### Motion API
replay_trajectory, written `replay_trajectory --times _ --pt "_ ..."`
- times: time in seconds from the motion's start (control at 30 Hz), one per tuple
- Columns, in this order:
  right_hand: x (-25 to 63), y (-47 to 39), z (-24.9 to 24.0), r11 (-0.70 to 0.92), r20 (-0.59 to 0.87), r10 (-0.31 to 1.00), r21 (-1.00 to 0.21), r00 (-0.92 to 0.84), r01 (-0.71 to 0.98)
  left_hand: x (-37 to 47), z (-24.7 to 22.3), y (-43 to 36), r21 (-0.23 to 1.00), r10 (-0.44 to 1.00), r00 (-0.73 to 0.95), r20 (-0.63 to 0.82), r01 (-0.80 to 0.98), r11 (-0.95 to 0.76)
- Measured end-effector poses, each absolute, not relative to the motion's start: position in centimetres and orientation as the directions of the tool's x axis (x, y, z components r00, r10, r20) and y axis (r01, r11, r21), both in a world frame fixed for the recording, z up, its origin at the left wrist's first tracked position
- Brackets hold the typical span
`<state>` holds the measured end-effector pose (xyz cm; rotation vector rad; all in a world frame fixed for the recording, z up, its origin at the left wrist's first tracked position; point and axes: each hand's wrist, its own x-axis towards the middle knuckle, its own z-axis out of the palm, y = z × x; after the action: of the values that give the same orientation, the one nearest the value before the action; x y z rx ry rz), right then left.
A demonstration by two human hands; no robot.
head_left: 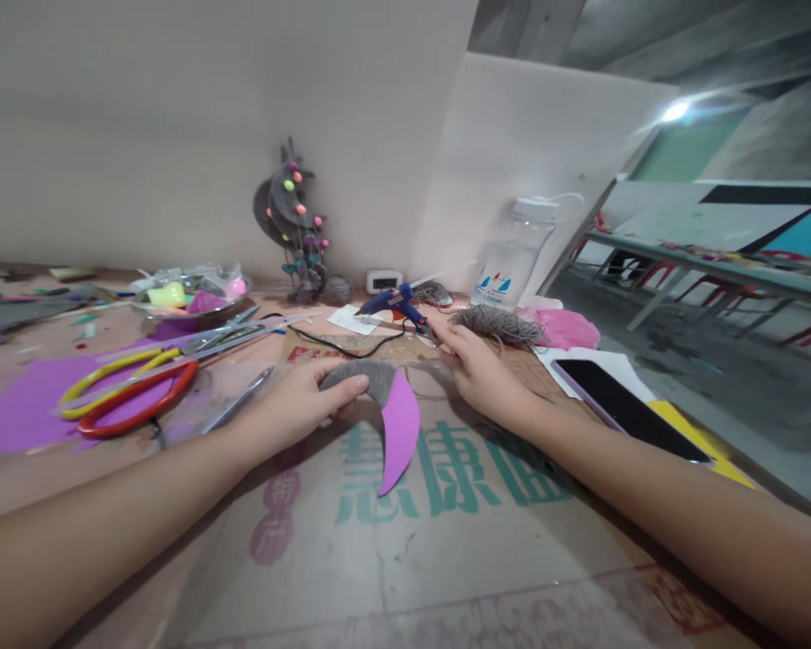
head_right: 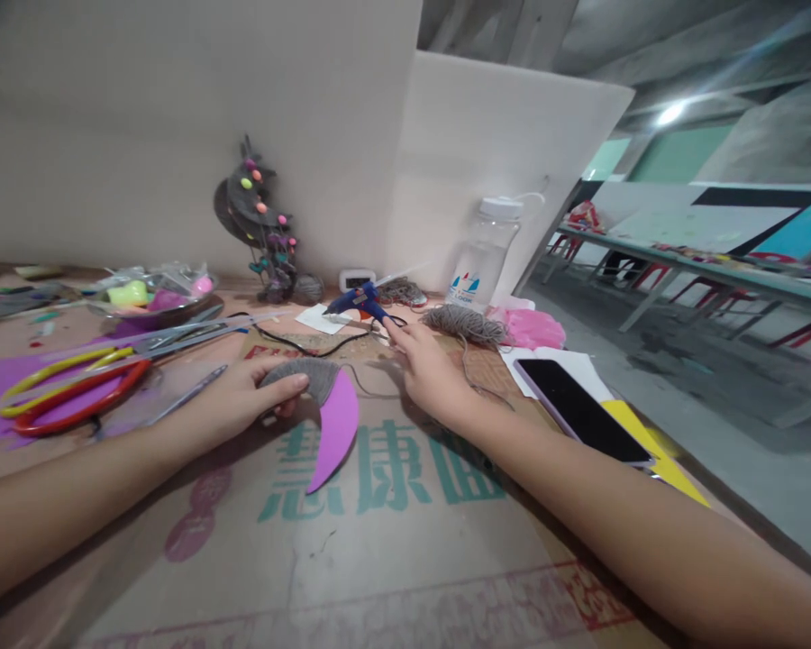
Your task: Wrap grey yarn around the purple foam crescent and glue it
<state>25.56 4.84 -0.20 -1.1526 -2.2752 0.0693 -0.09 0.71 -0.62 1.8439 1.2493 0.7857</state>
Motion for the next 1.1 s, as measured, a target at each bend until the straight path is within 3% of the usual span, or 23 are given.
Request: replay_trajectory --times 0.13,0.27,0.47,0.6,0.67,0.8,0.97,1.1 --pt "25.0 4.1 1.3 0.599 0.516 0.764 -0.347 -0.387 0.721 0.0 -0.4 0.6 0.891 0.957 0.253 0.139 0.389 -0.232" --pt "23.5 1.2 3.3 0.504 0.257 0.863 -0.491 -0.435 0.710 -0.1 -0.1 0.5 0.903 0.961 0.107 0.256 0.327 -0.278" --pt "21.7 -0.2 2.0 0.331 0.061 0.877 -0.797 -0.476 0.506 0.0 -0.3 0.5 0.902 0.952 0.157 0.263 0.309 -0.300" --pt "21.7 -0.4 1.5 0.323 0.125 0.894 -0.845 -0.431 0.425 0.0 -1.1 1.3 0.958 0.962 0.071 0.265 0.095 -0.271" --pt "22.0 -0.6 1.5 0.436 0.268 0.885 -0.762 -0.380 0.478 0.0 -1.5 1.6 0.977 0.976 0.081 0.202 0.053 -0.207" --pt "23.0 -0.3 1.0 0.690 0.494 0.708 -0.336 -0.504 0.641 -0.2 -1.5 1.2 0.973 0.946 0.288 0.151 0.125 -0.193" --pt "23.9 0.7 -0.2 0.807 0.463 0.468 0.123 -0.753 0.577 -0.3 -0.8 0.4 0.983 0.949 0.300 0.098 0.119 -0.139" --pt "24.0 0.8 0.2 0.823 0.384 0.426 0.211 -0.819 0.527 -0.2 -1.0 0.8 0.986 0.969 0.242 0.046 0.147 -0.083"
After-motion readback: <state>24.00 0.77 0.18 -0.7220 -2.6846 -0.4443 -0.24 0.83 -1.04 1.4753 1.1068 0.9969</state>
